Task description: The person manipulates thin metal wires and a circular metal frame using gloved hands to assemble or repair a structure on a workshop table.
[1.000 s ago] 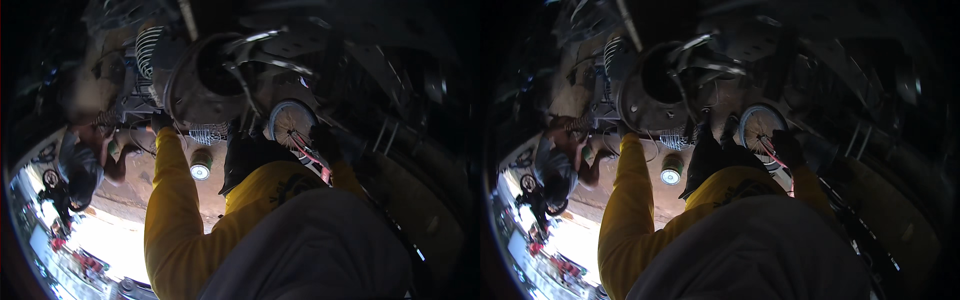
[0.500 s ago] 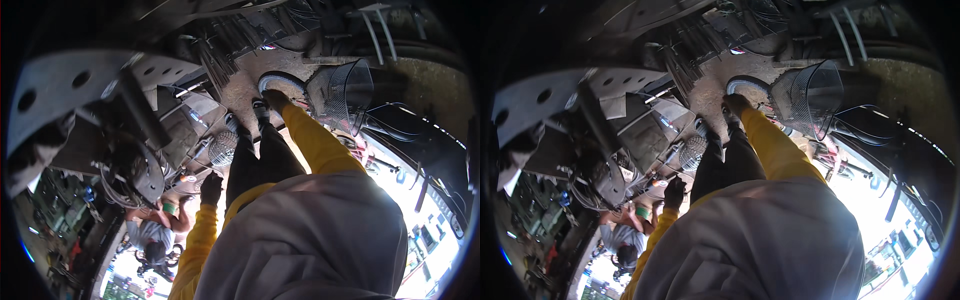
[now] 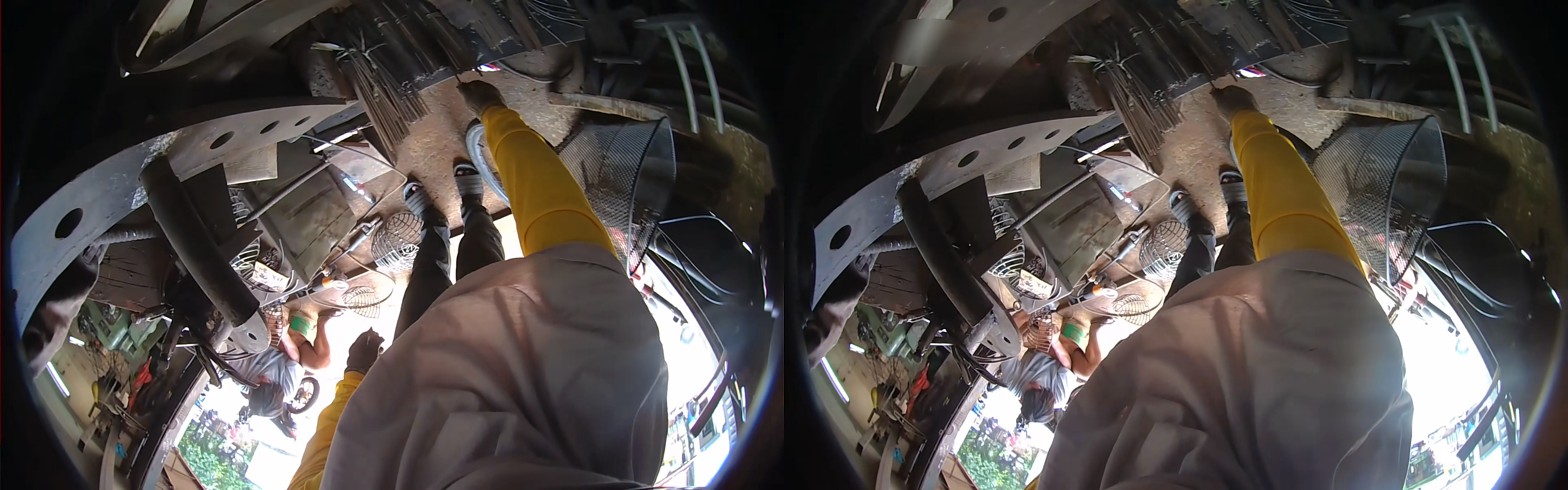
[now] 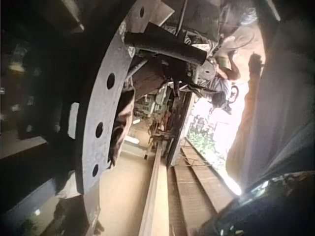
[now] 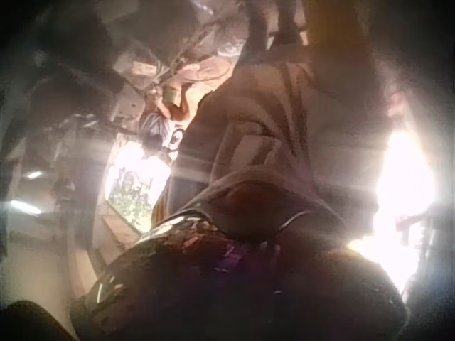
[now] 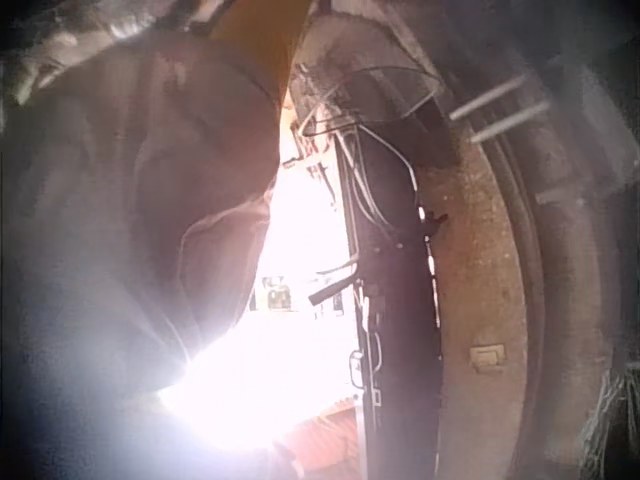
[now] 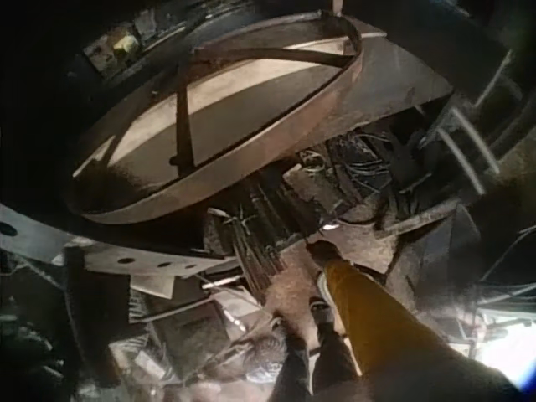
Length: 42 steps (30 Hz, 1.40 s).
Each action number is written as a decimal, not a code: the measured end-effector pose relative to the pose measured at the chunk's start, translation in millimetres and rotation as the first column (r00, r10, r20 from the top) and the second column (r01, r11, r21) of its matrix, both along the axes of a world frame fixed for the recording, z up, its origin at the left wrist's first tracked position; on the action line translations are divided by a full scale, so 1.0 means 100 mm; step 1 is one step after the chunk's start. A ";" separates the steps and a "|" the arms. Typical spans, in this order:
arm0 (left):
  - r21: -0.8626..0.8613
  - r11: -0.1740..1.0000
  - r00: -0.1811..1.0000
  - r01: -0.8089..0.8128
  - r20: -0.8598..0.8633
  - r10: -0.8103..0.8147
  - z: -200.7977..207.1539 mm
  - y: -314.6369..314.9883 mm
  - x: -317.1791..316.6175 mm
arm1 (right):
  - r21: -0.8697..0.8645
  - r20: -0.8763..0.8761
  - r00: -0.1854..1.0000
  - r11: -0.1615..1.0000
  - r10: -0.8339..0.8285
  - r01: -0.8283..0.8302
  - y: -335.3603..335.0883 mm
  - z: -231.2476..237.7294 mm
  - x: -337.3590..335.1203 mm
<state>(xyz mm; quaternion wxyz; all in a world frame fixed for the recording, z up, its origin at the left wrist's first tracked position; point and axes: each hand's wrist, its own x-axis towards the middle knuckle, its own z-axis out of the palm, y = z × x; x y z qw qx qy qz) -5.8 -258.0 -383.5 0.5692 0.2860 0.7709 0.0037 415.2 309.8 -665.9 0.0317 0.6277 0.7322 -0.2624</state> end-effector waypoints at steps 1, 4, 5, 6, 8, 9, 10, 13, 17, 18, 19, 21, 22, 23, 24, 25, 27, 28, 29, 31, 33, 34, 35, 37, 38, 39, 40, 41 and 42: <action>-0.233 0.917 0.944 -0.323 -0.005 0.331 0.09 0.19 0.18 | 0.038 -0.017 0.999 0.999 -0.032 0.033 0.07 -0.14 -0.03; -0.247 0.931 0.962 -0.268 -0.015 0.272 0.15 0.59 0.09 | -0.027 0.033 0.964 0.964 -0.263 0.264 0.09 -0.36 0.23; -0.246 0.920 0.952 -0.304 -0.035 0.305 0.19 0.42 0.21 | -0.102 0.040 0.976 0.971 -0.215 0.218 0.06 -0.02 -0.05; -0.244 0.912 0.943 -0.331 -0.043 0.331 0.24 0.28 0.32 | -0.167 0.058 0.983 0.969 -0.172 0.179 -0.05 0.41 -0.26; -0.255 0.911 0.944 -0.323 -0.015 0.330 0.21 0.31 0.38 | -0.177 -0.016 0.960 0.945 -0.281 0.274 -0.42 0.75 -0.20; -0.263 0.914 0.948 -0.307 -0.002 0.318 0.20 0.43 0.36 | -0.186 -0.051 0.940 0.928 -0.338 0.324 -0.63 0.76 -0.07; -0.272 0.913 0.948 -0.303 0.008 0.317 0.20 0.52 0.36 | -0.223 0.028 0.965 0.940 -0.259 0.259 -0.82 0.82 0.00; 0.054 0.927 0.924 0.371 -0.127 -0.362 0.27 0.92 0.45 | 0.009 -0.100 0.984 0.988 -0.150 0.152 -1.69 0.76 0.27; 0.267 0.672 0.722 0.690 -0.316 -0.616 0.16 1.31 0.65 | 0.040 -0.055 0.998 0.998 0.042 -0.040 -2.59 1.44 0.42; 0.287 0.588 0.654 0.756 -0.304 -0.693 0.19 1.61 0.80 | -0.081 -0.091 0.996 0.997 -0.003 -0.005 -2.71 1.63 0.46; 0.336 0.550 0.642 0.764 -0.316 -0.699 0.24 1.85 0.96 | -0.045 -0.153 0.986 0.997 0.061 -0.068 -2.88 1.85 0.53; 0.519 0.526 0.708 0.674 -0.248 -0.662 0.55 2.40 1.44 | -0.228 -0.396 0.860 0.942 -0.321 0.246 -3.19 2.35 0.51; 0.638 0.533 0.771 0.555 -0.155 -0.618 0.70 2.66 1.69 | -0.432 -0.339 0.772 0.818 -0.538 0.380 -3.21 2.77 0.45; 0.719 0.367 0.717 0.590 -0.258 -0.648 0.57 2.76 1.82 | -0.318 -0.390 0.812 0.891 -0.435 0.324 -3.40 2.87 0.50; 0.731 0.410 0.736 0.546 -0.185 -0.651 0.60 2.94 2.00 | -0.197 -0.426 0.844 0.944 -0.327 0.266 -3.55 2.92 0.54; 0.736 0.457 0.754 0.500 -0.111 -0.647 0.63 3.12 2.16 | -0.247 -0.414 0.826 0.920 -0.383 0.303 -3.63 3.07 0.54; 0.552 0.794 0.838 0.255 0.283 -0.466 1.16 3.51 2.55 | -0.205 -0.386 0.872 0.950 -0.301 0.237 -3.72 3.36 0.59; 0.461 0.877 0.844 0.133 0.412 -0.344 1.34 3.65 2.68 | -0.280 -0.338 0.889 0.934 -0.310 0.220 -3.68 3.57 0.58; 0.351 0.936 0.825 0.017 0.524 -0.211 1.46 3.74 2.76 | -0.170 -0.358 0.906 0.970 -0.225 0.173 -3.62 3.84 0.59; 0.255 0.958 0.706 -0.135 0.703 -0.088 1.55 3.82 2.87 | 0.071 -0.392 0.918 0.993 -0.060 0.095 -3.67 4.03 0.67; 0.148 0.968 0.576 -0.201 0.817 -0.005 1.75 3.93 2.90 | -0.126 -0.568 0.787 0.970 -0.242 0.207 -3.47 4.44 0.68; 0.177 0.965 0.535 -0.193 0.843 -0.048 1.82 3.99 2.92 | -0.228 -0.637 0.695 0.943 -0.334 0.244 -3.39 4.58 0.66; 0.204 0.962 0.490 -0.182 0.867 -0.091 1.89 4.05 2.95 | -0.282 -0.778 0.512 0.931 -0.364 0.233 -3.28 4.61 0.66; 0.264 0.953 0.426 -0.148 0.886 -0.180 2.21 4.16 2.99 | -0.363 -0.865 0.265 0.896 -0.426 0.256 -2.93 5.08 0.56; 0.339 0.927 0.396 -0.159 0.882 -0.255 2.34 4.22 3.00 | -0.464 -0.848 0.146 0.847 -0.509 0.261 -2.83 5.19 0.52; 0.410 0.895 0.368 -0.176 0.871 -0.326 2.44 4.31 3.01 | -0.434 -0.859 0.153 0.853 -0.489 0.291 -2.73 5.21 0.49; 0.478 0.856 0.342 -0.197 0.852 -0.397 2.56 4.41 3.01 | -0.403 -0.869 0.160 0.858 -0.468 0.319 -2.63 5.23 0.46; 0.821 0.571 0.552 -0.010 0.481 -0.682 2.69 4.58 2.92 | -0.373 -0.878 0.164 0.857 -0.450 0.356 -2.52 5.23 0.46; 0.948 0.209 0.693 0.241 -0.018 -0.720 2.84 4.75 2.81 | -0.179 -0.886 0.332 0.898 -0.325 0.402 -2.41 5.31 0.48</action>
